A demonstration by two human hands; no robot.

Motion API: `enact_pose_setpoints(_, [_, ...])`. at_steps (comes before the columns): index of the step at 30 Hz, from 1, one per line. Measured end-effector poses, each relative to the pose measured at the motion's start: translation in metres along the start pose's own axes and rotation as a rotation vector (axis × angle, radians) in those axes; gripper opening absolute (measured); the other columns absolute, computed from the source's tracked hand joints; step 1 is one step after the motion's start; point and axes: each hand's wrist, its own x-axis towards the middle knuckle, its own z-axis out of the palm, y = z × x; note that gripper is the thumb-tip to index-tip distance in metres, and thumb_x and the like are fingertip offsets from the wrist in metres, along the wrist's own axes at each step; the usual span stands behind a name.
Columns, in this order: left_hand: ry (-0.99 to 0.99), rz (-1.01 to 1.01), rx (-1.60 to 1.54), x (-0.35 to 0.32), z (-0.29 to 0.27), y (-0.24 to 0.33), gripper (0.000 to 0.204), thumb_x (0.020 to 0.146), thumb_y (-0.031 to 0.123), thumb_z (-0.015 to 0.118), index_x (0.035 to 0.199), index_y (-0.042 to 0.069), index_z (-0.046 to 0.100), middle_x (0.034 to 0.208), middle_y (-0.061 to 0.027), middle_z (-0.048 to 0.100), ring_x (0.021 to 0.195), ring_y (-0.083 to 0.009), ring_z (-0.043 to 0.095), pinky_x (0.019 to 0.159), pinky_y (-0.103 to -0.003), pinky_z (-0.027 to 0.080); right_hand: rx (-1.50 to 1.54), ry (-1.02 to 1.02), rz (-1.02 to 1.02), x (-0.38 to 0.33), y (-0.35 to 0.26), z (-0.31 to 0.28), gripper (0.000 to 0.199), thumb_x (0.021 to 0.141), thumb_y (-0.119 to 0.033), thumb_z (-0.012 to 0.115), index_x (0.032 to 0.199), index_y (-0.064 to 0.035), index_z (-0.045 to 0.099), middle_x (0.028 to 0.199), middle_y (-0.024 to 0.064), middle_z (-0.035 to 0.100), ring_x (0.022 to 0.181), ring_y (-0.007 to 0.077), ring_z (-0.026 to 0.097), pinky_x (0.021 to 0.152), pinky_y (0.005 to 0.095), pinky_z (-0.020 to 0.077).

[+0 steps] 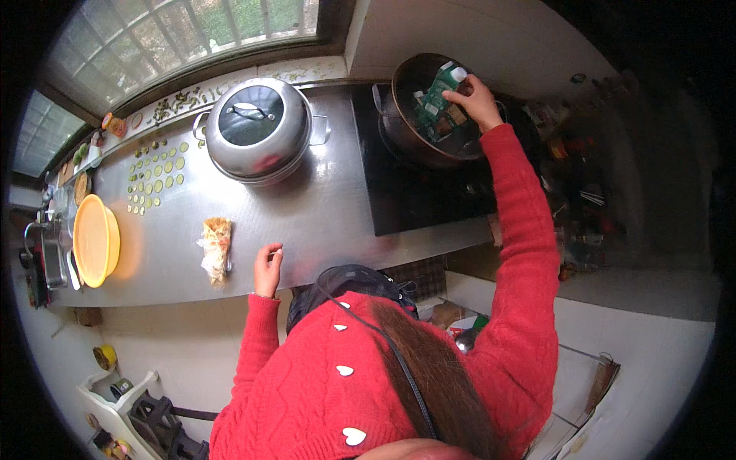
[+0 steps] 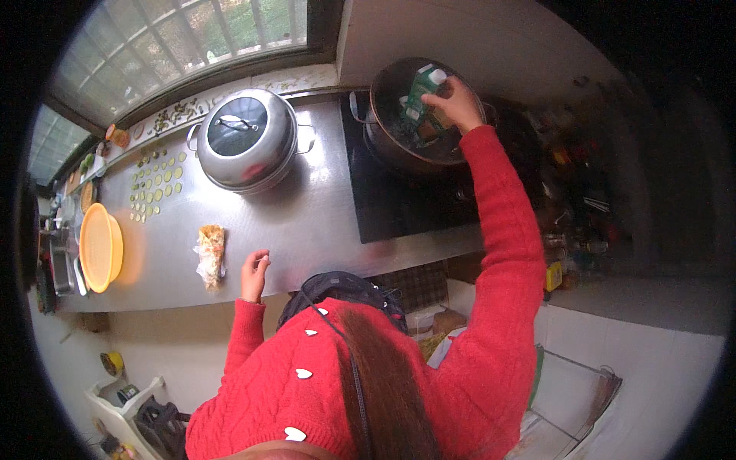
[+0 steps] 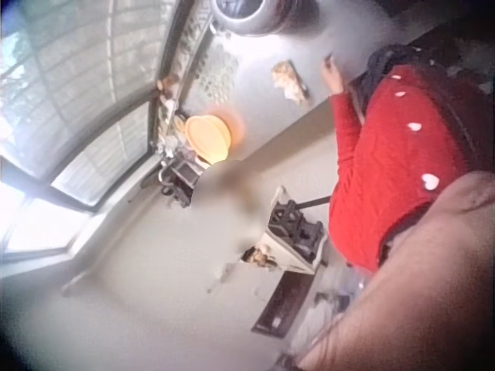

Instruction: The person places a carton into a pot on the stove, then moves to an electric skillet to scoop cooked filling onto a flatbread. They fold the flatbread into a wrap and place it into a paper bag.

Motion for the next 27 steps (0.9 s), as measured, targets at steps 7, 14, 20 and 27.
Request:
enact_pose_setpoints(7, [-0.076, 0.076, 0.01, 0.018, -0.001, 0.016, 0.021, 0.089, 0.016, 0.059, 0.104, 0.003, 0.063, 0.097, -0.0073, 0.064, 0.088, -0.0162, 0.06, 0.078, -0.03, 0.047, 0.411, 0.33, -0.086, -0.036, -0.011, -0.03, 0.04, 0.075, -0.014, 0.076, 0.108, -0.0013, 0.058, 0.102, 0.0073, 0.063, 0.095, 0.0179, 0.058, 0.086, 0.0328, 0.0443])
enact_pose_setpoints(14, [-0.144, 0.155, 0.047, 0.024, 0.002, 0.015, 0.02, 0.089, 0.015, 0.058, 0.104, 0.002, 0.063, 0.097, -0.0092, 0.065, 0.089, -0.0171, 0.061, 0.079, -0.03, 0.048, 0.653, 0.397, -0.059, -0.047, -0.007, -0.03, 0.035, 0.075, -0.008, 0.075, 0.105, -0.003, 0.059, 0.102, 0.0057, 0.063, 0.092, 0.0164, 0.059, 0.085, 0.0298, 0.0441])
enact_pose_setpoints(20, [-0.158, 0.144, -0.001, 0.022, 0.001, 0.013, 0.02, 0.089, 0.015, 0.058, 0.103, 0.002, 0.062, 0.096, -0.0093, 0.066, 0.089, -0.017, 0.062, 0.08, -0.03, 0.048, 0.524, 0.484, -0.069, -0.046, -0.006, -0.035, 0.036, 0.074, -0.009, 0.076, 0.105, -0.0009, 0.06, 0.103, 0.0073, 0.064, 0.093, 0.0164, 0.059, 0.083, 0.0306, 0.0449])
enact_pose_setpoints(27, [-0.191, 0.159, 0.04, 0.02, -0.002, 0.02, 0.02, 0.089, 0.014, 0.058, 0.104, 0.002, 0.062, 0.096, -0.0096, 0.067, 0.09, -0.0173, 0.062, 0.082, -0.03, 0.048, 0.526, 0.588, 0.038, -0.053, 0.0, -0.038, 0.039, 0.077, -0.015, 0.075, 0.108, -0.0011, 0.058, 0.103, 0.0077, 0.062, 0.093, 0.0177, 0.058, 0.083, 0.0315, 0.0451])
